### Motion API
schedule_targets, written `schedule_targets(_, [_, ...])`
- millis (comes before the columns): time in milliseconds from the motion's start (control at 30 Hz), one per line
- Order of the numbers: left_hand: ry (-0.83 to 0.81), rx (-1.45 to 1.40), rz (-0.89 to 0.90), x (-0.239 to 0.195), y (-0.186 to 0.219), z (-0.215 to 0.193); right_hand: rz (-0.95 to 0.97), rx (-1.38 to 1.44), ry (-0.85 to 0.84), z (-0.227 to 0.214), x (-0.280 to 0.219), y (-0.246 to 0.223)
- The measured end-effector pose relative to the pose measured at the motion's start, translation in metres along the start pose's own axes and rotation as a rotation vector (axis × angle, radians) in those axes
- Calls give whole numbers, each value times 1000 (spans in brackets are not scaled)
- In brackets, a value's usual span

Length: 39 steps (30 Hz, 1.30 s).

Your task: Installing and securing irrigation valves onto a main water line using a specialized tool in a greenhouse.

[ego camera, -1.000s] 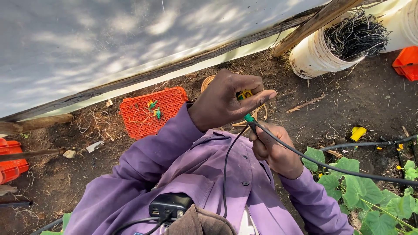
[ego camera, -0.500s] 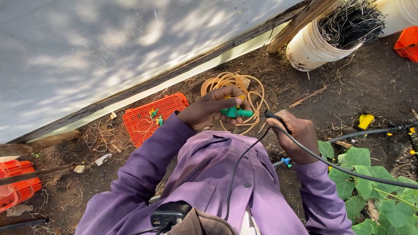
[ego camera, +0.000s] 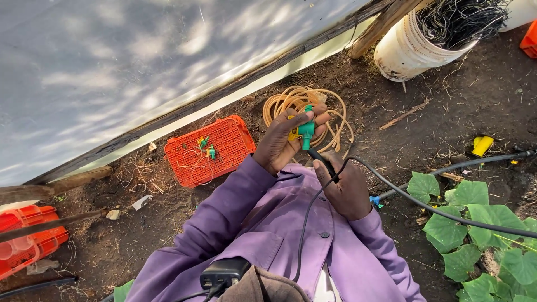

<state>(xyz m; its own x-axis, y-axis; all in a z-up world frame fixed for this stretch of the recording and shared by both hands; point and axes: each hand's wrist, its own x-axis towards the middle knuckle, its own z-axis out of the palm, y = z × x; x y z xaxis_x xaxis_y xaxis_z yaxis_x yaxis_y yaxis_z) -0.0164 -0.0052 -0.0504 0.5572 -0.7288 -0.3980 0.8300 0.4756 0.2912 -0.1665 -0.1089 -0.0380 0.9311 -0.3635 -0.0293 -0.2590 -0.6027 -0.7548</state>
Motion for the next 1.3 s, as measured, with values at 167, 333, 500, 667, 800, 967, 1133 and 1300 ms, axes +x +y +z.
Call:
schedule_targets(167, [34, -8, 71, 10, -12, -23, 12, 19, 46, 6, -6, -8])
schedule_targets(333, [-31, 99, 231, -3, -7, 4, -25, 22, 83, 8, -6, -20])
schedule_targets(500, [-148, 87, 432, -2, -18, 20, -97, -28, 185, 13, -6, -27])
schedule_targets(667, [-217, 7, 521, -10, -23, 35, -135, 7, 259, 7, -7, -28])
schedule_targets(800, [-250, 65, 571, -13, -18, 41, -83, 158, 237, 9, -6, -26])
schedule_targets(967, [-270, 62, 611, -13, -14, 53, 81, 940, -20, 12, -3, -14])
schedule_targets(1133, [-285, 84, 626, -9, -9, 56, 208, 1373, -140, 19, 2, -2])
schedule_targets(1300, [-283, 128, 673, 1, -5, 50, -107, 364, 162, 9, 19, -26])
